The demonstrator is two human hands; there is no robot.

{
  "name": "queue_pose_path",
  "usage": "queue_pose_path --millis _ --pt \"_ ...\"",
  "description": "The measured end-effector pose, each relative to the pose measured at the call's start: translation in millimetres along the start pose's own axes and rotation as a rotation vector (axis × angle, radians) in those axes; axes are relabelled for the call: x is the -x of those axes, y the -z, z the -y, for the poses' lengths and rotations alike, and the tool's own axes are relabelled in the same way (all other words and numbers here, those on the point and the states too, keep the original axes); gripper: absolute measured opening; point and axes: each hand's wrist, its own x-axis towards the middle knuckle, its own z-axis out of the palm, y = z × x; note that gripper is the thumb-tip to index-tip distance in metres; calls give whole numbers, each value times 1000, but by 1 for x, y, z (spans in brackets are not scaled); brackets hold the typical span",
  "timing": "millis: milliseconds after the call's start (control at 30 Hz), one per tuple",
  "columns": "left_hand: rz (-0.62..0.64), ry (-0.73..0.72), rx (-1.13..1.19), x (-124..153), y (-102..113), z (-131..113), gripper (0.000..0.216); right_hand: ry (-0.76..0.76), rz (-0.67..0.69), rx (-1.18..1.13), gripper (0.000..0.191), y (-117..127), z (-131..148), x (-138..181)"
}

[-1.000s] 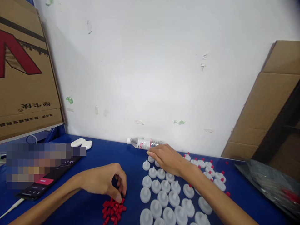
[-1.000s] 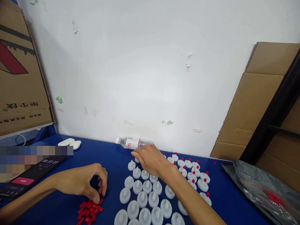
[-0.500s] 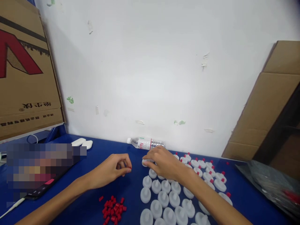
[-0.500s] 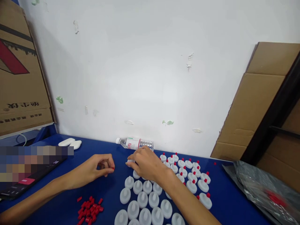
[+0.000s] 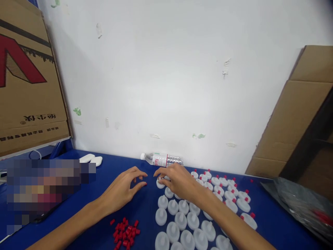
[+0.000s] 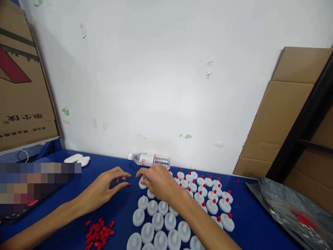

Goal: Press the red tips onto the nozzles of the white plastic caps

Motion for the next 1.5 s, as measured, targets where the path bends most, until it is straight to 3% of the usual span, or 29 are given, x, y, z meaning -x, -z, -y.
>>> queue_pose_path --millis 100,200,367,533,733,900,1100,1500 --pt "26 -26 -36 2 -6 12 40 -9 47 -9 21 -8 1 -1" --pt "51 -51 -60 2 -12 17 32 -32 75 -7 21 -11 3 0" --pt "33 -63 -57 0 -17 17 24 -90 115 15 40 -11 4 2" --pt "-31 -61 -7 0 -15 12 21 -121 140 33 25 -8 6 2" --pt "-134 -5 178 4 -11 -8 35 -70 70 36 29 1 20 5" --pt "-183 97 332 6 -8 -22 34 7 -1 37 28 -2 28 7" --pt "-175 187 468 5 -6 -23 37 61 -49 36 27 0 27 3" --pt "-197 207 623 4 -3 -30 39 94 -136 22 25 11 24 -1"
